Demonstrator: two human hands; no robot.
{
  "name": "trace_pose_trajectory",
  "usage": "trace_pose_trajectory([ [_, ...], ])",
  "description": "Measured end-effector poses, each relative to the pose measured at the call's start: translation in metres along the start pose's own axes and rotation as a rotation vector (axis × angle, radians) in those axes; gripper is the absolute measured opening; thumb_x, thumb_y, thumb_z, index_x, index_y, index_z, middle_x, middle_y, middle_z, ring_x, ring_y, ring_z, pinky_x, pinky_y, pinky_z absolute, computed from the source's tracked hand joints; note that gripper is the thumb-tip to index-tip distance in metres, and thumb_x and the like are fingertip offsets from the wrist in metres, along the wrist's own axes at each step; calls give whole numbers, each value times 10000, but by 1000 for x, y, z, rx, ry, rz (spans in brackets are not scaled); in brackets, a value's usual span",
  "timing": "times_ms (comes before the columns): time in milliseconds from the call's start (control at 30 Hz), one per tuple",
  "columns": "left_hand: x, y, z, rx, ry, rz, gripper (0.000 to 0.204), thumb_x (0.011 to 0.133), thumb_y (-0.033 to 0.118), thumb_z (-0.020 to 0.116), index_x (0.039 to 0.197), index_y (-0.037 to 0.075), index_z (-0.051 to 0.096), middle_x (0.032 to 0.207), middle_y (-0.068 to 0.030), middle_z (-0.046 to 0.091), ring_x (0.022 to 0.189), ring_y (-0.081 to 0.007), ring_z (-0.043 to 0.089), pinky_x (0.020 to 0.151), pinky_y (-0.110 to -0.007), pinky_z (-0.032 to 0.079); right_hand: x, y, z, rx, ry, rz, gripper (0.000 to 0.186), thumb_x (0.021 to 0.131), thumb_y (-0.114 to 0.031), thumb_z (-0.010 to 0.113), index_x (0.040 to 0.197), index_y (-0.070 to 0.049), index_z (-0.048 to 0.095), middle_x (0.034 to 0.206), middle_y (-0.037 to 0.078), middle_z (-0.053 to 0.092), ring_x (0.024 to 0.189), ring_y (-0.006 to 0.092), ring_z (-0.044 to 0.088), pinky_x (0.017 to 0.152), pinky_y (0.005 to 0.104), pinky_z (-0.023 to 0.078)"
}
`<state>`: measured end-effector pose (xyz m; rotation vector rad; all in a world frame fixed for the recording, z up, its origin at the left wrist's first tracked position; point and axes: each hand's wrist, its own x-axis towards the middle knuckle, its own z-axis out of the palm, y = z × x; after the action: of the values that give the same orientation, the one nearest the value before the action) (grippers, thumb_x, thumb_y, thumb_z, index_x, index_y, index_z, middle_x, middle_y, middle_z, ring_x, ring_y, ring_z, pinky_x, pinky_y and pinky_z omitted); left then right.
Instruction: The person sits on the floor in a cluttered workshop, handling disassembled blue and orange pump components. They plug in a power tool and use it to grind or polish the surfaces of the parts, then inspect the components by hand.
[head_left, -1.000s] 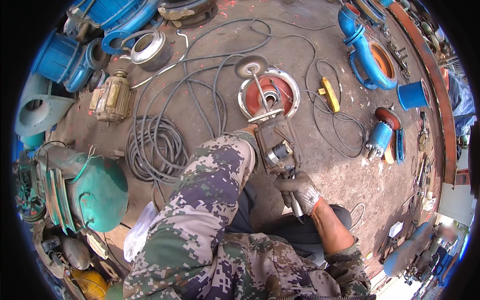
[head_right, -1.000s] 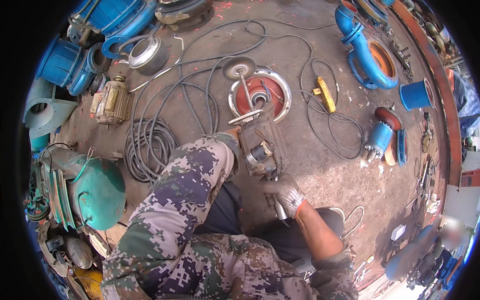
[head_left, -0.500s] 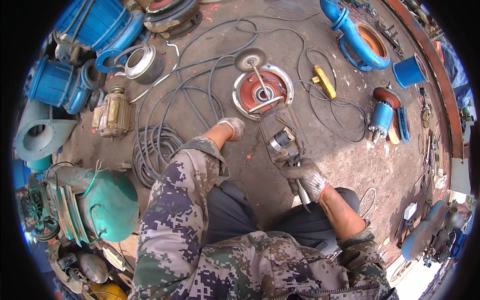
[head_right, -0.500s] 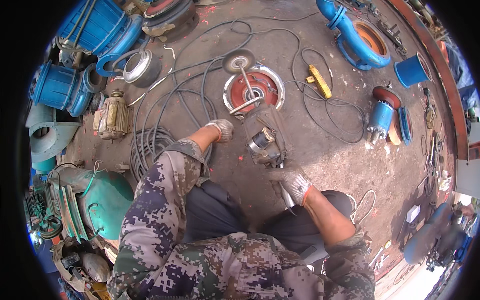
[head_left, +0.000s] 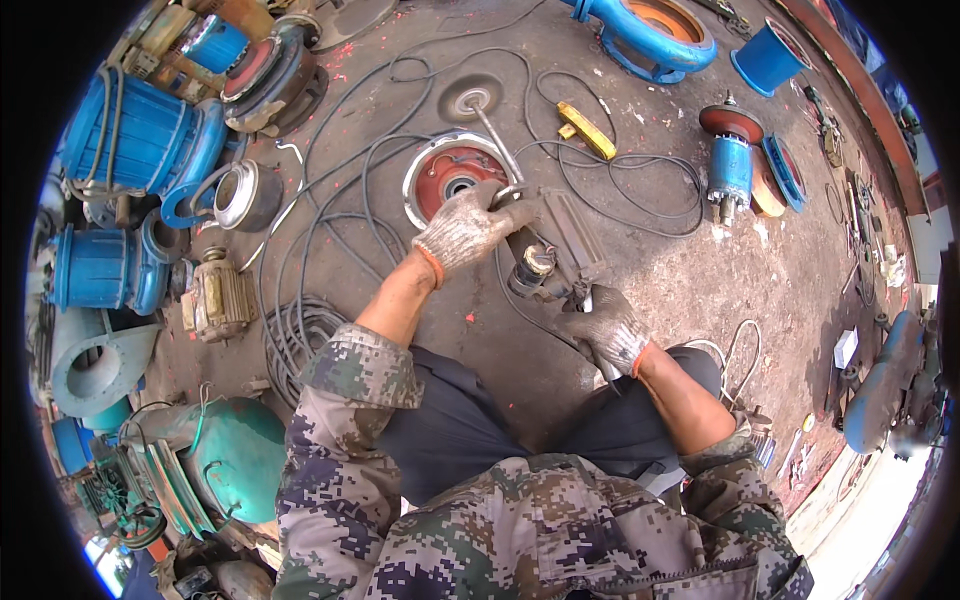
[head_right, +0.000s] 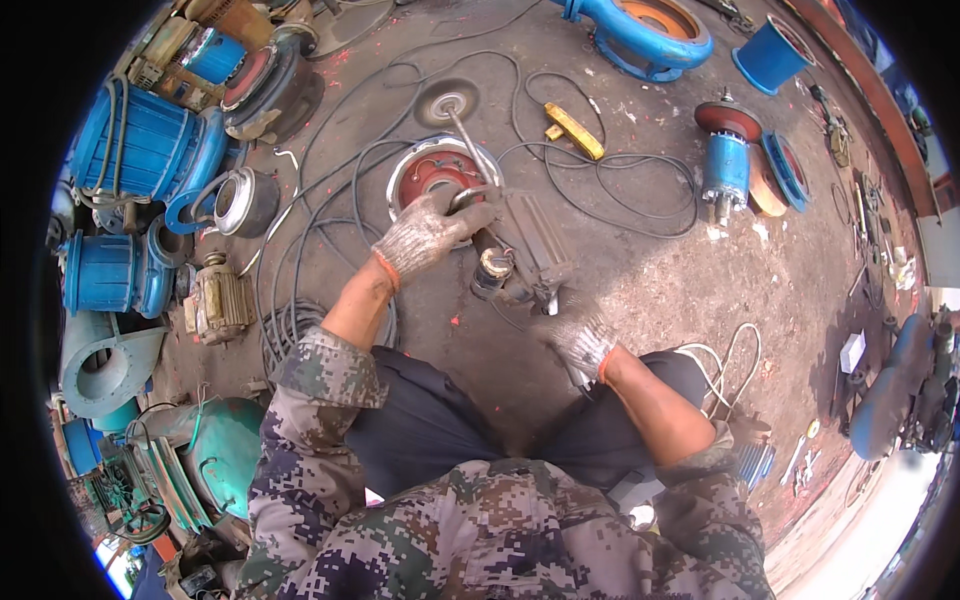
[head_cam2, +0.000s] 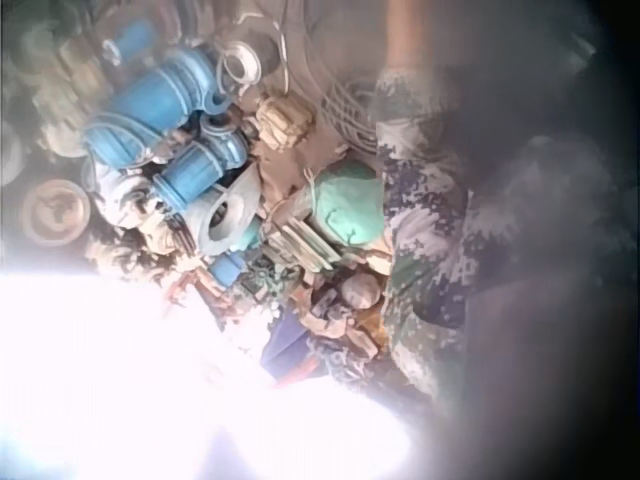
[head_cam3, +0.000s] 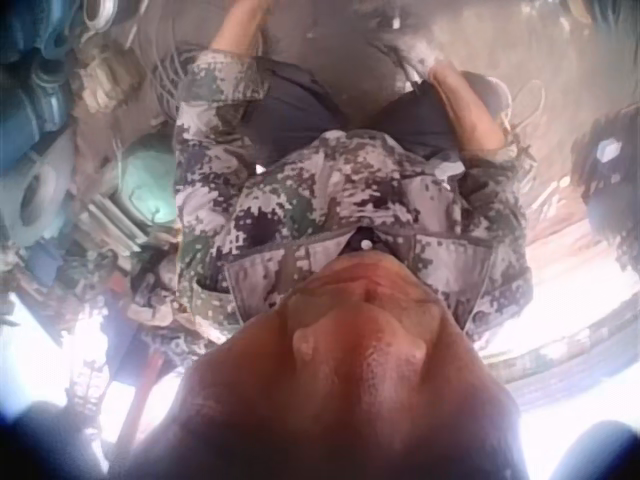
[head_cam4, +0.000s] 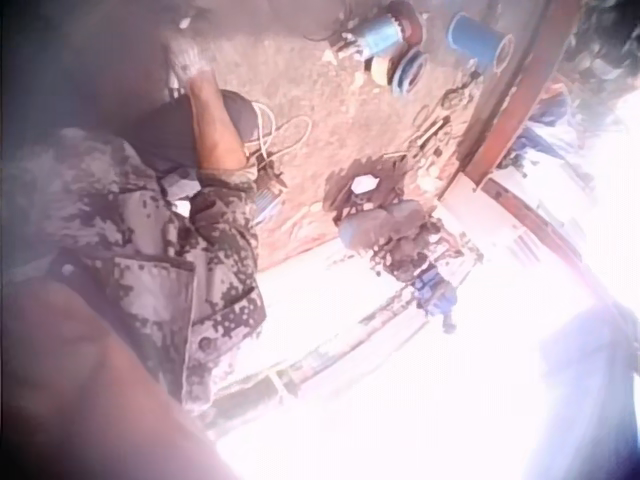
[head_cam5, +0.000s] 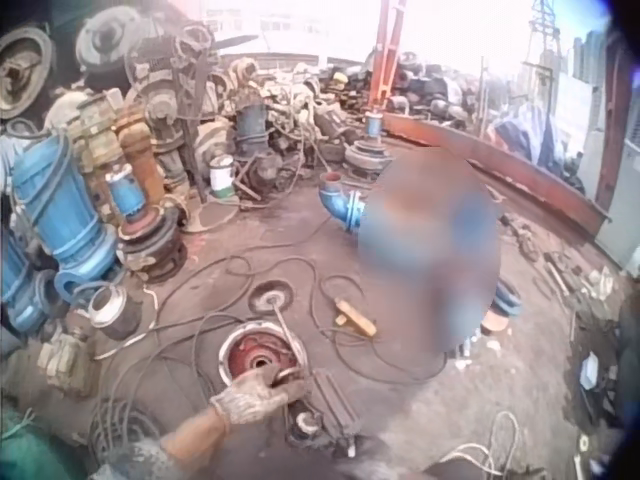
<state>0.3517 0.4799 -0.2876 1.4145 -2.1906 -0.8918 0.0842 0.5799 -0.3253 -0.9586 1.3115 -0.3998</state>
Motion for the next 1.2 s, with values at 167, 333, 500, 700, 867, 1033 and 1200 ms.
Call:
trace_pose_trajectory([
  [167, -50, 52, -4, -592, 205, -619, 217, 1005, 182, 712, 1063, -5, 804, 872, -107, 746, 767, -160, 699, 699, -346, 559, 13, 1, -4, -492, -16, -220, 510, 864, -358, 859, 1234, -23, 752, 936, 118, 782, 835, 213, 744, 759, 383, 592],
  [333, -92, 29, 7, -611, 351, -531, 186, 988, 155, 718, 1075, 29, 824, 834, -101, 743, 802, -157, 709, 727, -342, 559, 58, 7, -6, -795, -319, -310, 646, 860, -393, 864, 1350, -8, 700, 1057, 180, 791, 954, 241, 762, 839, 389, 594],
  [500, -124, -1, 7, -307, 250, -449, 220, 968, 120, 690, 1139, 67, 818, 958, -130, 774, 809, -225, 719, 744, -350, 561, 166, -26, -43, -621, -7, -281, 664, 876, -443, 815, 1354, 4, 706, 1200, 199, 785, 1130, 311, 748, 992, 405, 584],
  [700, -127, -8, -12, -683, 303, -959, 306, 1004, 242, 689, 1144, -10, 792, 945, -94, 763, 795, -146, 687, 715, -302, 541, 387, -13, -129, -1003, 605, -168, 562, 962, -476, 672, 1290, -28, 757, 1264, 261, 758, 1195, 411, 732, 1002, 492, 580],
  [867, -184, -24, -7, -503, 438, -811, 354, 980, 325, 770, 1064, -18, 763, 814, -1, 644, 728, -95, 526, 656, -287, 413, 446, -61, -47, -924, 654, -44, 435, 985, -355, 605, 1205, -37, 804, 1286, 220, 768, 1181, 416, 750, 974, 515, 592],
  [1033, -173, -27, -15, 202, 178, -413, 254, 922, 154, 733, 1149, 54, 786, 929, -187, 700, 869, -342, 718, 805, -429, 564, 500, -58, -89, -1179, 541, 117, 484, 1011, -391, 598, 1279, -28, 776, 1317, 198, 768, 1266, 367, 727, 1037, 479, 562],
  [1200, -184, -20, -15, 270, 129, -453, 325, 841, 79, 705, 1153, 100, 790, 1034, -240, 700, 932, -424, 726, 791, -490, 585, 518, -4, -93, -1045, 623, 52, 599, 986, -510, 596, 1377, -77, 731, 1451, 201, 697, 1395, 361, 642, 1138, 451, 515],
])
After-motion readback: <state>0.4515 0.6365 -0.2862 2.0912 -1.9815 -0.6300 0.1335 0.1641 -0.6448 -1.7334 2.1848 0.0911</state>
